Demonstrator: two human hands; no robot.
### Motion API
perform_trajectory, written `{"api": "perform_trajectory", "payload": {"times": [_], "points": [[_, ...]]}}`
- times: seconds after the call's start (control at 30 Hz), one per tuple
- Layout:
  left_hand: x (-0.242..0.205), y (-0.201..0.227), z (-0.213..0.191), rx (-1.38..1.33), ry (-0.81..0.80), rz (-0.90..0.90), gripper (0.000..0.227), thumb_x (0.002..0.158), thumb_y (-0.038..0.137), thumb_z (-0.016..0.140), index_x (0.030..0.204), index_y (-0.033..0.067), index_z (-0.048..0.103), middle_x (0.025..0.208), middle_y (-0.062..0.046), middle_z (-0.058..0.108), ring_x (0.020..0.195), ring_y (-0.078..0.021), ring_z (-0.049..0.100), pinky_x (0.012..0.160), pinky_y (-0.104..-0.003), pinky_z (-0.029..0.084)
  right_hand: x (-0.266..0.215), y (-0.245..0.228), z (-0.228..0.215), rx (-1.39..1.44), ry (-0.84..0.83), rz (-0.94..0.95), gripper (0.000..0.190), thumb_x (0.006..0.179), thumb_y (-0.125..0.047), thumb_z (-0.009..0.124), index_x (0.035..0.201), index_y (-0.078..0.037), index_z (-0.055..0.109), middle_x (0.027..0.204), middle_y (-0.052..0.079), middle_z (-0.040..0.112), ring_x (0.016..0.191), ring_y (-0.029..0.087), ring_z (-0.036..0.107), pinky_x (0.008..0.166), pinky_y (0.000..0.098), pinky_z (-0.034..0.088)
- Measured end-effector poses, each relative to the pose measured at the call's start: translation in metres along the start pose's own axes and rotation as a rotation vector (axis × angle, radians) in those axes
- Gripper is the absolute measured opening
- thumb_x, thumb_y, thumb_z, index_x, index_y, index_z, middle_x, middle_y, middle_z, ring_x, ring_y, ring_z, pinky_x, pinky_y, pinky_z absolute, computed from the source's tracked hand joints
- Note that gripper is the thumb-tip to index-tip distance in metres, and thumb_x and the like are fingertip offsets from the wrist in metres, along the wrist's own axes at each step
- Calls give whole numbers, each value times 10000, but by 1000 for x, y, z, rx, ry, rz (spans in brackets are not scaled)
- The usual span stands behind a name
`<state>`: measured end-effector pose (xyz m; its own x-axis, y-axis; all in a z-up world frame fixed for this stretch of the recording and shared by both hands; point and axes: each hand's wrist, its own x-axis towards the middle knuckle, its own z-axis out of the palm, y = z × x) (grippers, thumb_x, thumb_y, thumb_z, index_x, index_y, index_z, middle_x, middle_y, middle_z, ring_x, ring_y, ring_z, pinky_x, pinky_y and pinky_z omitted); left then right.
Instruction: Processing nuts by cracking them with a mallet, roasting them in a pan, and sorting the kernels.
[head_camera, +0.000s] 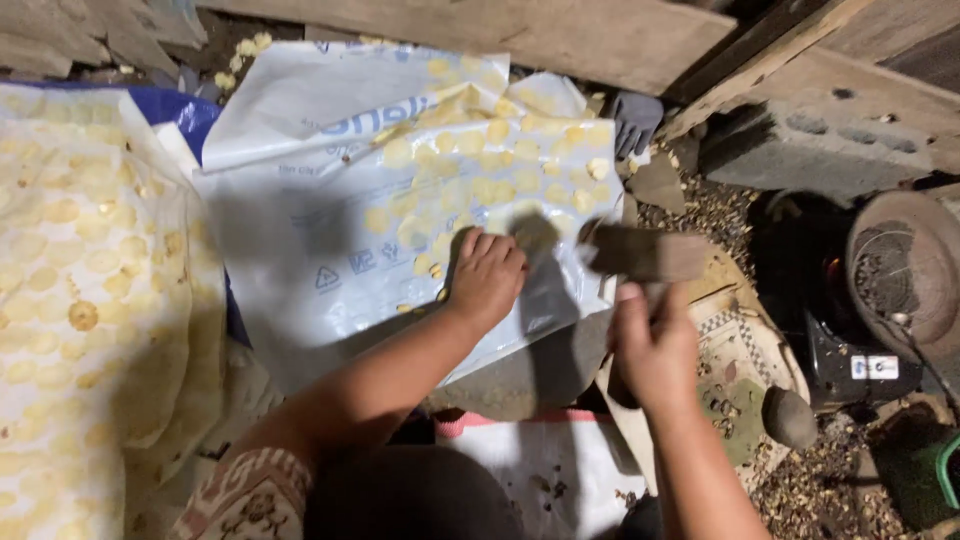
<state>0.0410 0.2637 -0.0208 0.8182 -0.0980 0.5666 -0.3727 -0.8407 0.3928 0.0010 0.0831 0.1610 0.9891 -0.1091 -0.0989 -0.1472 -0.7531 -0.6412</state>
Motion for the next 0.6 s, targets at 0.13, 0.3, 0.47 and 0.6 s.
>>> {"api": "perform_trajectory", "payload": {"times": [0.13, 0.3, 0.47, 0.6], "points": [[-1, -5, 5, 65, 24, 13, 184, 846, 239, 743, 882, 73, 672, 858, -126, 576, 957, -310, 602, 1030, -511, 414, 4, 17, 20, 178, 233, -268, 487, 1034, -210, 470, 563, -195, 592, 471, 26, 593, 447, 203, 597, 500, 291, 452], [-29, -17, -54, 163, -81, -14, 266, 857, 209, 717, 1100, 109, 674, 1075, -120, 632, 1089, -307, 598, 1040, -504, 411, 11, 78, 111, -281, -22, -103, 469, 1005, -446, 613, 1061, 18, 566, 746, 321, 685, 787, 498, 720, 653, 585, 566], [-43, -45, -73, 142, -61, 52, 134, 950, 165, 644, 1075, 152, 689, 1001, -62, 627, 955, -275, 631, 846, -405, 510, 45, 56, 78, -344, -325, 74, 606, 997, -631, 510, 1161, -50, 563, 959, 262, 739, 1001, 503, 706, 809, 621, 561], [-39, -52, -68, 110, -29, 76, 135, 960, 141, 626, 1079, 142, 691, 997, -53, 624, 957, -267, 628, 823, -389, 502, 30, 45, 85, -294, -171, 54, 564, 1003, -530, 582, 1220, -15, 511, 962, 356, 700, 994, 544, 680, 835, 649, 545]]}}
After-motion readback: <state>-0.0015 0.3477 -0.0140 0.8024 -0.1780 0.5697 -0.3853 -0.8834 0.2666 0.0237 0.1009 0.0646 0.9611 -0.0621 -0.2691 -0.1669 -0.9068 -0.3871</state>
